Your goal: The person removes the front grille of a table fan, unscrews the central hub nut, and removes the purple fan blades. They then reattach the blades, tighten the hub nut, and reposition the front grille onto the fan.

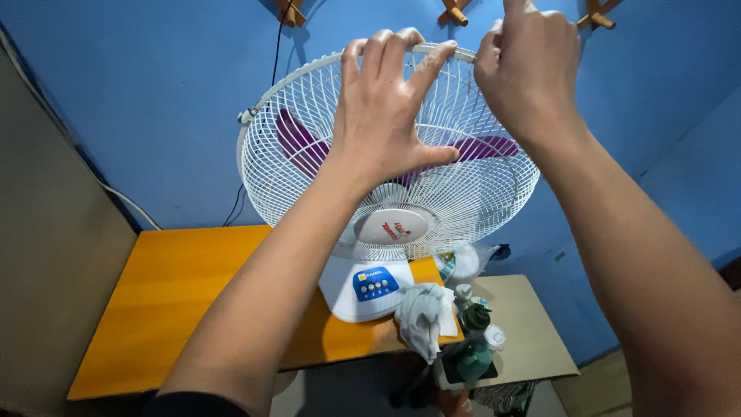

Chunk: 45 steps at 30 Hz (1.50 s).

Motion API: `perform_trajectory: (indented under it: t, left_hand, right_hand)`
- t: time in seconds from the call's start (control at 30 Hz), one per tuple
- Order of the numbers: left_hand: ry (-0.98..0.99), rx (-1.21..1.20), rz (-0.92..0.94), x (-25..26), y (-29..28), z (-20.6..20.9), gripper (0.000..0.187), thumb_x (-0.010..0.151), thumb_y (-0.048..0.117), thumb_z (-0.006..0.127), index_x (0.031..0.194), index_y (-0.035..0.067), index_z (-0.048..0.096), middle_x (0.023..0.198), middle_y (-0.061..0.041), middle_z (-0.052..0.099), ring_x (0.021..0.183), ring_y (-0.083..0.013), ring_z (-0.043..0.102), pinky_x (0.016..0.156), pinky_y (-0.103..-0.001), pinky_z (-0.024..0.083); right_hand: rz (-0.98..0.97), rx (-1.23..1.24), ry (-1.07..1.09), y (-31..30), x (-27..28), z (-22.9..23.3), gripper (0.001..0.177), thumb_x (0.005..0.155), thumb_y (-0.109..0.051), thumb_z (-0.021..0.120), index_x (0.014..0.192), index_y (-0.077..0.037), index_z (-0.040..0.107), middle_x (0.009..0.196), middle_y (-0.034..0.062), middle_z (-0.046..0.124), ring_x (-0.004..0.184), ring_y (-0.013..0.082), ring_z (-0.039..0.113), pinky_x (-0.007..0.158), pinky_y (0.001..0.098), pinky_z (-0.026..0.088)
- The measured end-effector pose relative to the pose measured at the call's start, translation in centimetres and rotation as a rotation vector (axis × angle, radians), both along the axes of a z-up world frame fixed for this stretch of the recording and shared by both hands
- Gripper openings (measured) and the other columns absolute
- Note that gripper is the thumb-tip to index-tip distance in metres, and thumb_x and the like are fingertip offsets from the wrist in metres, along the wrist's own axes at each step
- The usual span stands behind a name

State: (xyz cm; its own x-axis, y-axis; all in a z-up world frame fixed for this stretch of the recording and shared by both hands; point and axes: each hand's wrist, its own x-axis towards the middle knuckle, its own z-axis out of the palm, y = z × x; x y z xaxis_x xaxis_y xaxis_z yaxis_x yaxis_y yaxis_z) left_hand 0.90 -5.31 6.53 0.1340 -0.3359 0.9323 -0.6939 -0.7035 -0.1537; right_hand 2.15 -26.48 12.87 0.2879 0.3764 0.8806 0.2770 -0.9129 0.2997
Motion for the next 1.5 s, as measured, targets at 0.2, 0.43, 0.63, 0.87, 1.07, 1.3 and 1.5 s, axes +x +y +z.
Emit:
perform_trajectory:
  t: [0.2, 0.43, 0.63, 0.87, 1.07, 1.3, 1.5]
  left_hand:
    - [0.089, -0.044, 0.021, 0.2, 0.1, 0.2, 0.128, 0.048, 0.065, 0.098, 0.146, 0.006, 0.042, 0.14, -0.02, 0.049, 0.137, -0.0408, 0.04, 0.118, -0.06, 0.026]
    - [0.083, -0.155, -0.284, 1.3, 4.9, -1.1, 0.085, 0.079, 0.028, 0.092, 0.147, 0.011, 0.044, 0.159, -0.015, 0.042, 0.153, -0.0406, 0.033, 0.131, -0.05, 0.031]
    - [0.368, -0.735, 0.007, 3.4, 14.5, -5.5, 0.045, 0.089, 0.028, 0.08, 0.13, 0.013, 0.068, 0.136, -0.009, 0.065, 0.133, -0.0269, 0.057, 0.113, -0.043, 0.045]
    - [0.858, -0.875, -0.244, 4.8, 19.2, -8.8, 0.032, 0.089, 0.029, 0.078, 0.106, 0.002, 0.077, 0.094, -0.004, 0.077, 0.085, -0.0099, 0.07, 0.076, -0.027, 0.055]
    - [0.918, -0.876, -0.238, 3.7, 19.1, -8.1, 0.032, 0.085, 0.029, 0.083, 0.098, -0.001, 0.077, 0.087, -0.005, 0.074, 0.076, -0.0084, 0.065, 0.066, -0.025, 0.052]
    - [1.006, -0.906, -0.331, 3.6, 18.5, -7.2, 0.028, 0.079, 0.02, 0.086, 0.094, -0.001, 0.074, 0.084, -0.003, 0.072, 0.072, -0.0076, 0.061, 0.064, -0.025, 0.049]
    - [0.837, -0.987, -0.185, 5.3, 17.6, -7.6, 0.045, 0.067, 0.012, 0.09, 0.103, -0.002, 0.068, 0.095, -0.006, 0.072, 0.082, -0.0092, 0.067, 0.071, -0.025, 0.055]
  right_hand:
    - [-0.04, 0.169, 0.155, 3.3, -2.5, -0.8, 0.023, 0.107, -0.014, 0.063, 0.129, -0.006, 0.063, 0.09, 0.0214, 0.071, 0.09, 0.0415, 0.069, 0.076, 0.0549, 0.05]
    - [0.352, 0.055, 0.134, 6.9, -3.1, -3.8, 0.043, 0.112, -0.022, 0.058, 0.147, 0.001, 0.052, 0.146, 0.0215, 0.056, 0.14, 0.0428, 0.043, 0.118, 0.0575, 0.025]
    - [0.151, -0.057, -0.022, 8.6, -2.5, -4.0, 0.032, 0.11, -0.014, 0.058, 0.14, -0.006, 0.061, 0.148, 0.0137, 0.057, 0.144, 0.0382, 0.043, 0.125, 0.0586, 0.021]
    - [0.303, -0.284, 0.037, 17.0, -2.4, -5.4, 0.054, 0.101, -0.045, 0.067, 0.142, -0.01, 0.059, 0.15, 0.0206, 0.051, 0.143, 0.0425, 0.039, 0.122, 0.0599, 0.023]
    - [0.152, -0.438, 0.146, 20.1, -1.2, -5.9, 0.082, 0.088, -0.068, 0.063, 0.14, -0.005, 0.057, 0.139, 0.0272, 0.054, 0.132, 0.0471, 0.044, 0.115, 0.0628, 0.024]
    - [0.129, -0.472, 0.073, 20.3, -0.1, -7.0, 0.085, 0.086, -0.071, 0.066, 0.137, -0.004, 0.061, 0.131, 0.0227, 0.058, 0.127, 0.0439, 0.05, 0.113, 0.0649, 0.029]
    - [0.121, -0.487, 0.06, 20.3, 0.1, -7.3, 0.088, 0.083, -0.073, 0.07, 0.136, -0.004, 0.063, 0.13, 0.0208, 0.059, 0.125, 0.0435, 0.051, 0.111, 0.0651, 0.031]
